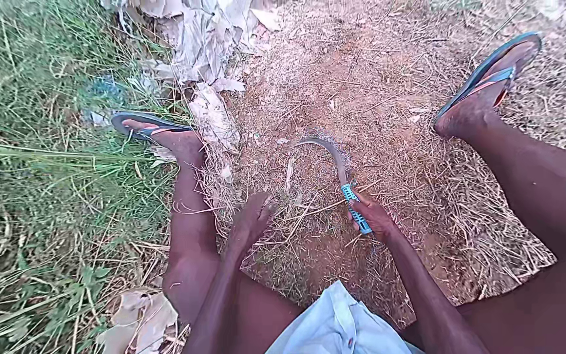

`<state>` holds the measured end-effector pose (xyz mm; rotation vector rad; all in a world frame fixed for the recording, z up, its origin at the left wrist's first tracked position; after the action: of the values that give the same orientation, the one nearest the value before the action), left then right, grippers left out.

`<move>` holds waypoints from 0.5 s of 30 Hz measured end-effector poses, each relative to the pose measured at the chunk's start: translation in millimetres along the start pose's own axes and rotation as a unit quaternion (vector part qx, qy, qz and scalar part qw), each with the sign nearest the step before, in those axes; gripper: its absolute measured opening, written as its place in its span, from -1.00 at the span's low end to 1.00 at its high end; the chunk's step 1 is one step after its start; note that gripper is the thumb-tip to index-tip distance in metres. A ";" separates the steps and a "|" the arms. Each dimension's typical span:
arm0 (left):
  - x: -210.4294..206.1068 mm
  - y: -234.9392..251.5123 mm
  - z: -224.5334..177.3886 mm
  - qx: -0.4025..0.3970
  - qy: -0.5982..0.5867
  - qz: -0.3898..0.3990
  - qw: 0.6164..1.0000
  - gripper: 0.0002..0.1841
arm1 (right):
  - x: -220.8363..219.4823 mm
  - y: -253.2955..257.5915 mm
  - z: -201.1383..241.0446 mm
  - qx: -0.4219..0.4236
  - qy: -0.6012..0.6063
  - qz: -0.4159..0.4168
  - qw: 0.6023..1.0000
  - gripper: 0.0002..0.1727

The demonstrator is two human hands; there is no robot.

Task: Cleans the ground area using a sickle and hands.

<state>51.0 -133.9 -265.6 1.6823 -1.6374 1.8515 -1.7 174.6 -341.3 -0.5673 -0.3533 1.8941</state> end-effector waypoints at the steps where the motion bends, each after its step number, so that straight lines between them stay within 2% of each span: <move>1: 9.5 -12.7 6.2 -0.017 -0.022 0.002 1.000 -0.50 | -1.2 -1.3 -0.2 0.000 -0.005 0.012 1.000 -0.43; 3: 29.8 -36.8 28.2 -0.053 -0.069 -0.037 0.996 -0.52 | -4.4 -3.6 1.6 -0.003 -0.016 0.036 0.999 -0.43; 5: 50.9 -63.9 59.2 -0.079 -0.119 -0.139 0.980 -0.54 | -7.2 -6.1 5.9 -0.010 -0.025 0.048 0.999 -0.41; 7: 67.5 -96.8 96.8 -0.063 -0.187 -0.245 0.949 -0.54 | -6.8 -8.5 8.4 -0.013 -0.036 0.052 0.998 -0.43; 11: 71.5 -145.0 184.9 0.036 -0.292 -0.389 0.873 -0.52 | -4.3 -5.6 16.5 0.010 -0.065 0.062 0.996 -0.43; 13: 51.5 -161.5 222.2 0.107 -0.316 -0.406 0.851 -0.49 | -6.8 -5.6 19.5 0.019 -0.073 0.056 0.996 -0.41; 15: 17.3 -171.2 249.0 0.178 -0.319 -0.389 0.846 -0.49 | -9.3 -6.8 22.0 0.025 -0.088 0.049 0.995 -0.41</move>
<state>317.6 -264.8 -207.6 2.7664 -0.4871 1.2684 -5.4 169.1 -317.4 -0.3914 -0.3971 2.0481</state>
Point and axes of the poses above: each hand's wrist, its own y-axis towards the middle knuckle, its own x-axis out of the back of the hand, z = x × y, the point moved 7 cm from there along y, towards the middle knuckle, and after that the axes turned 14 degrees about x, right-handed, at the moved point
